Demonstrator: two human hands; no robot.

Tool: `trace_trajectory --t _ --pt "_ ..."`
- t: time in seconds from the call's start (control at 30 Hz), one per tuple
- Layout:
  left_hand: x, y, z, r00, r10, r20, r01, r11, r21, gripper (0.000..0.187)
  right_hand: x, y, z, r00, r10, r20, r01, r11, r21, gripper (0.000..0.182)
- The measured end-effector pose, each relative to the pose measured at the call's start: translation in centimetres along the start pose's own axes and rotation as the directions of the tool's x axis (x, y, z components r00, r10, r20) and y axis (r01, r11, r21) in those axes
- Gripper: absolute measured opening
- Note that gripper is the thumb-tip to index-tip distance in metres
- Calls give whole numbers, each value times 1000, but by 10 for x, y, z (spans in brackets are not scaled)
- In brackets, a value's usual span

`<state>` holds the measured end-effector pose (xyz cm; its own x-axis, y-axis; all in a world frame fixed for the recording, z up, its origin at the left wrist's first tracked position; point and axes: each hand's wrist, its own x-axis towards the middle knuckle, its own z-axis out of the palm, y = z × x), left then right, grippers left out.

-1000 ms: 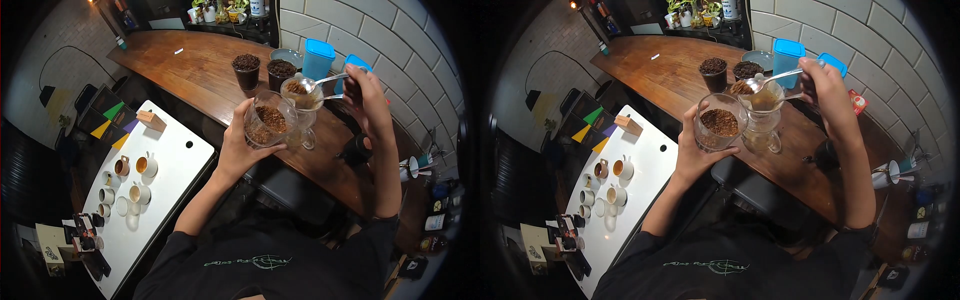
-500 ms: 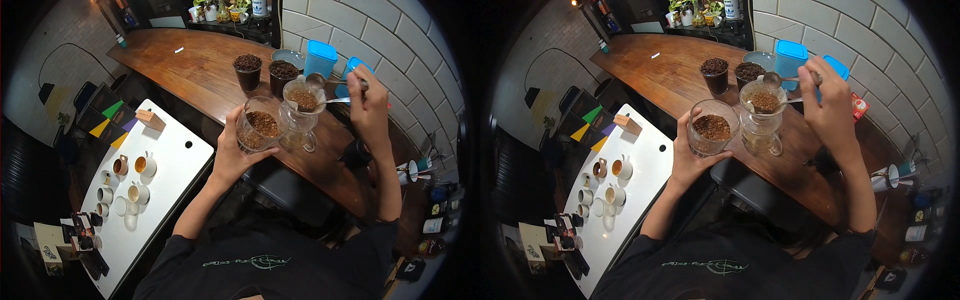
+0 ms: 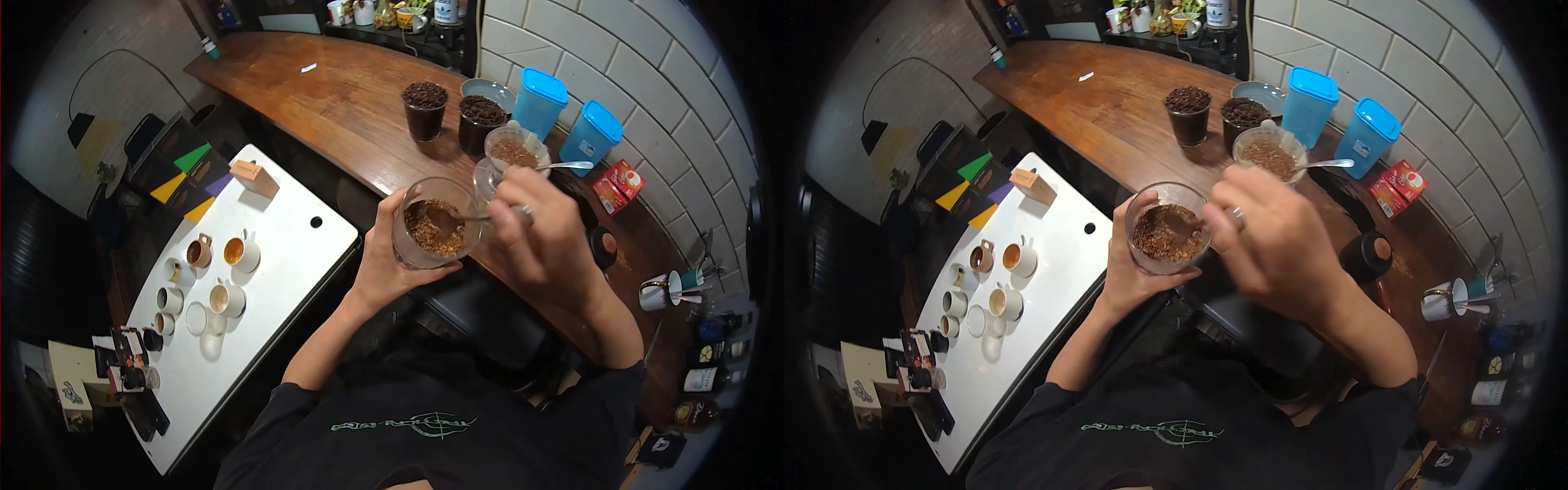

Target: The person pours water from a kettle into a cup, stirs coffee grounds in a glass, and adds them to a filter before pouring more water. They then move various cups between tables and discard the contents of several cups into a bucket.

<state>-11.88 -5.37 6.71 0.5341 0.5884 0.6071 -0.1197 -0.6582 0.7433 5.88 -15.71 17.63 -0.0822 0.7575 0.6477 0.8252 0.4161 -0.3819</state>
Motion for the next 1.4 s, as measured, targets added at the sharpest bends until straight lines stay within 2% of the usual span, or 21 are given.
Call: trace_trajectory --t 0.07,0.1,0.2,0.27,0.4,0.5,0.63,0.67,0.7,0.73,0.8,0.87,0.9,0.97,1.07,1.1,1.13,1.2,1.23,1.3,1.4 --pt "-14 -2 -8 999 -53 -9 52 997 -55 99 3 -8 17 982 -72 175 41 984 171 15" --pt "-20 -5 -14 999 -34 15 35 998 -45 99 6 -15 22 957 -48 284 0 986 168 13" --pt "-43 -4 -31 1000 -19 -25 18 1000 -18 99 16 -22 44 918 -96 385 1 971 240 13" --pt "-65 0 -48 995 -93 -43 94 996 9 98 19 -34 61 893 -129 430 10 963 269 14" --pt "-112 4 -81 971 -90 -222 120 985 125 98 26 -70 98 821 -166 546 53 975 217 15" --pt "-153 12 -114 941 -148 -303 207 963 175 100 38 -114 133 802 -188 567 114 980 164 16" --pt "-209 29 -166 917 -104 -384 201 955 220 104 40 -179 190 777 -300 554 158 944 289 21" --pt "-224 35 -181 904 -89 -419 201 952 232 105 42 -198 202 789 -303 534 132 933 336 25" --pt "-243 43 -197 898 -171 -405 251 956 154 107 43 -219 215 797 -306 522 100 917 385 30" --pt "-262 52 -212 881 -175 -439 271 948 167 107 45 -236 226 751 -294 591 34 911 411 45" --pt "-301 71 -248 844 -253 -474 364 918 157 106 42 -274 255 694 -391 605 -39 818 573 69" --pt "-352 79 -287 837 -198 -510 361 901 243 103 33 -317 293 641 -515 569 -16 733 681 92" --pt "-376 87 -305 791 -251 -558 391 909 145 102 27 -346 311 610 -503 612 -95 720 687 101" --pt "-430 94 -340 696 -349 -628 375 922 -98 99 14 -399 360 591 -538 601 -94 695 713 99" --pt "-499 108 -392 598 -267 -756 456 889 46 95 -5 -476 431 557 -573 602 -115 664 739 91" --pt "-519 108 -413 595 -160 -788 481 856 189 91 -10 -499 453 577 -588 568 -97 640 762 88" --pt "-540 112 -429 556 -127 -821 621 720 309 86 -16 -521 475 596 -598 536 -83 618 781 85" --pt "-579 120 -459 508 -65 -859 736 551 393 84 -26 -563 520 562 -609 559 -129 603 787 82" --pt "-597 122 -474 499 -57 -865 742 545 392 84 -32 -584 541 551 -652 521 -83 579 811 82" --pt "-637 122 -499 366 -59 -929 822 489 292 83 -48 -624 585 543 -720 433 -12 509 861 82" --pt "-701 121 -532 176 -6 -984 831 537 145 87 -65 -681 641 478 -775 414 -61 441 895 85"
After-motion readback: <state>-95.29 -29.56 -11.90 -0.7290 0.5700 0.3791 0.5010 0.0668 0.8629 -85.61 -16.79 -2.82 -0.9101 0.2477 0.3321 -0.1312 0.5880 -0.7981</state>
